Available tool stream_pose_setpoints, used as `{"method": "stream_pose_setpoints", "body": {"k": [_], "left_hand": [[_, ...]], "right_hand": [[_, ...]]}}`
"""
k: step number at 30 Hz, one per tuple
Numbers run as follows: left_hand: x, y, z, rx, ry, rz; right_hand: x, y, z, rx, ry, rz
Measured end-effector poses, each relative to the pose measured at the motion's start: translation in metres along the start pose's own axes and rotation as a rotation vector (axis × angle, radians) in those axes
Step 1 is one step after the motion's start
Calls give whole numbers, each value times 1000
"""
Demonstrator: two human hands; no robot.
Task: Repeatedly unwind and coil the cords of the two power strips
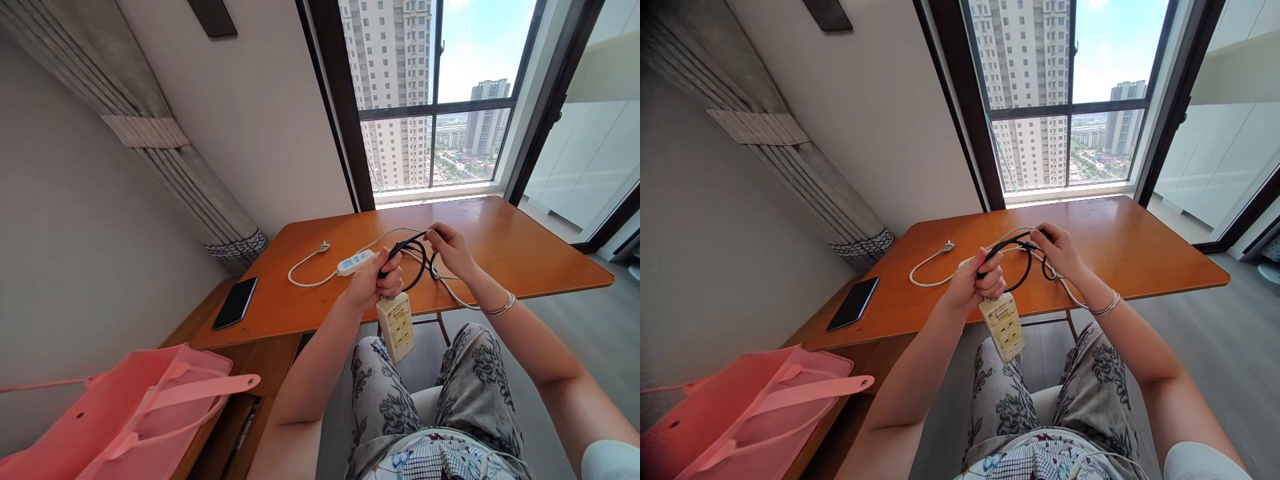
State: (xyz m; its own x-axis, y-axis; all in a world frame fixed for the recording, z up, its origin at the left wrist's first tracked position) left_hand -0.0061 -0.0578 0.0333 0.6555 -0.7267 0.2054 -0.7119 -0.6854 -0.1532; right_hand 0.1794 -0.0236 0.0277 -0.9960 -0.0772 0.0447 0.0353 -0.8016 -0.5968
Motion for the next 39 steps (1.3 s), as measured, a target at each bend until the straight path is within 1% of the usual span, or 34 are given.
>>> {"method": "stream_pose_setpoints", "body": {"k": [2, 4, 6, 8, 10, 12, 13, 14, 15, 16, 17, 19, 20, 21, 23, 26, 28, 30, 33, 36, 38, 39], "left_hand": [[2, 2, -2, -12, 52, -24], [5, 5, -6, 5, 131, -93], [7, 9, -13, 45, 214, -185], [9, 13, -20, 95, 270, -256], [10, 16, -26, 139, 292, -295], [9, 18, -29, 156, 292, -312], [8, 18, -29, 158, 289, -319], [7, 19, -28, 157, 284, -326], [5, 18, -27, 156, 279, -332], [4, 18, -27, 154, 274, -339], [4, 17, -26, 151, 269, -346], [3, 14, -25, 137, 260, -356], [3, 12, -25, 126, 257, -359], [4, 10, -25, 116, 256, -361], [5, 7, -25, 106, 256, -363], [7, 4, -25, 109, 245, -365], [7, 3, -23, 108, 226, -366], [6, 3, -21, 103, 205, -371], [3, 3, -19, 94, 186, -386], [-1, 2, -17, 91, 187, -413], [-2, 1, -16, 91, 190, -427], [-2, 1, -15, 89, 190, -432]], "right_hand": [[0, 0, 0, 6, 12, -31], [0, -2, -6, 42, -30, -6], [0, -3, -15, 107, -89, 103], [1, -2, -27, 196, -108, 281], [2, 2, -35, 301, -101, 479], [0, 5, -39, 419, -95, 622], [-2, 5, -39, 475, -77, 661], [-6, 3, -38, 517, -35, 664], [-12, -1, -35, 533, 35, 635], [-18, -8, -30, 513, 129, 575], [-26, -16, -24, 463, 236, 488], [-42, -38, -7, 279, 428, 291], [-49, -49, 1, 199, 489, 196], [-54, -60, 9, 137, 523, 135], [-59, -78, 23, -20, 572, 59], [-57, -93, 33, -261, 648, 14], [-55, -95, 31, -354, 705, 15], [-56, -95, 25, -402, 761, 37], [-63, -95, 15, -467, 841, 66], [-72, -96, 10, -536, 927, 44], [-75, -94, 7, -562, 976, 39], [-75, -92, 3, -563, 994, 69]]}}
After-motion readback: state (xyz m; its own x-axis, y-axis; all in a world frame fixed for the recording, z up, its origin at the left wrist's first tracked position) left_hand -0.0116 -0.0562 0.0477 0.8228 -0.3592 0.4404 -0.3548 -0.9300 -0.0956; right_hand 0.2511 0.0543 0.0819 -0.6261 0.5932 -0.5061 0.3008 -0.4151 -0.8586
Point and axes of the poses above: each hand's wrist, its own y-axis away from the middle knuckle, its own x-axis out of the palm, z = x × y, the point moved 2 cm from there along -y, towards the middle knuckle, and after that the axes turned 13 degrees about -y, right-handed, at the moved point
